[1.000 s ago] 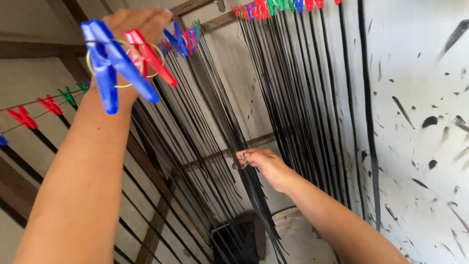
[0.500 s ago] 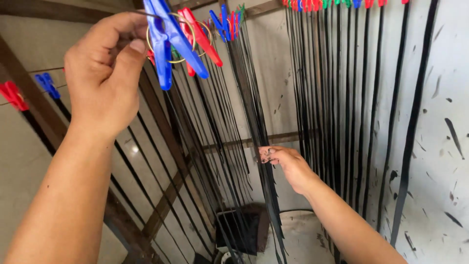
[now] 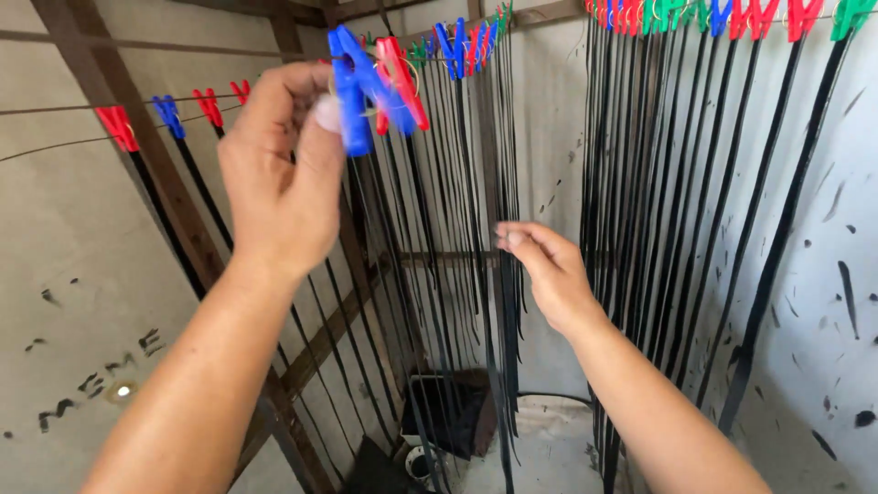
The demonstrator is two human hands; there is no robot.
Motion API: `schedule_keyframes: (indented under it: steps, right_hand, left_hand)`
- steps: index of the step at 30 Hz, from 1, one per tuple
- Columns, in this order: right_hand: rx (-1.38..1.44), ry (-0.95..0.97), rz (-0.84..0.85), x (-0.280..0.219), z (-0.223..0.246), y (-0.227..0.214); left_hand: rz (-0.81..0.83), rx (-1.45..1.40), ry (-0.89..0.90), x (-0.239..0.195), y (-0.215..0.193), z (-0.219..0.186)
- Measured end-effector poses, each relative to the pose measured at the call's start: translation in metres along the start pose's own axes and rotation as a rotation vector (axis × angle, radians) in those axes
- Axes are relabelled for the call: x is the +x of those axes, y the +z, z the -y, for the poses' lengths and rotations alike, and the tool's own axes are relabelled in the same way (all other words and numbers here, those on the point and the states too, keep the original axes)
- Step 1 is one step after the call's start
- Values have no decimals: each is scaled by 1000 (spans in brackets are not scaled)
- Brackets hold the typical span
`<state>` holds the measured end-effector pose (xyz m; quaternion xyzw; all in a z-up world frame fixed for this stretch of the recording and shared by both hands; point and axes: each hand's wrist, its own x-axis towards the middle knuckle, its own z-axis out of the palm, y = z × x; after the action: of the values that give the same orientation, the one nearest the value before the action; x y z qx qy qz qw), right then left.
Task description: Applying edge dye to a long leather strip using a specialized applicator and hanging it on a line to dry.
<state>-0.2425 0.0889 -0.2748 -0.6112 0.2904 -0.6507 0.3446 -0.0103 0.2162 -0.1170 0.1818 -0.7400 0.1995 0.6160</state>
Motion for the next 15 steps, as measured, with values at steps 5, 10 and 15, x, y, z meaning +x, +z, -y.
schedule_keyframes:
  steps: [5,10,15]
  right_hand:
    - [402,-222,396,16,80,32]
    - [631,-253,598,41,122,66]
    - [671,-326,686,43,127,71]
  left_hand:
    - [-23,50,-22,-2,-4,-27]
    - [9,185,-90,14,-5,-56]
    - [100,274,-152,20,-17,-65]
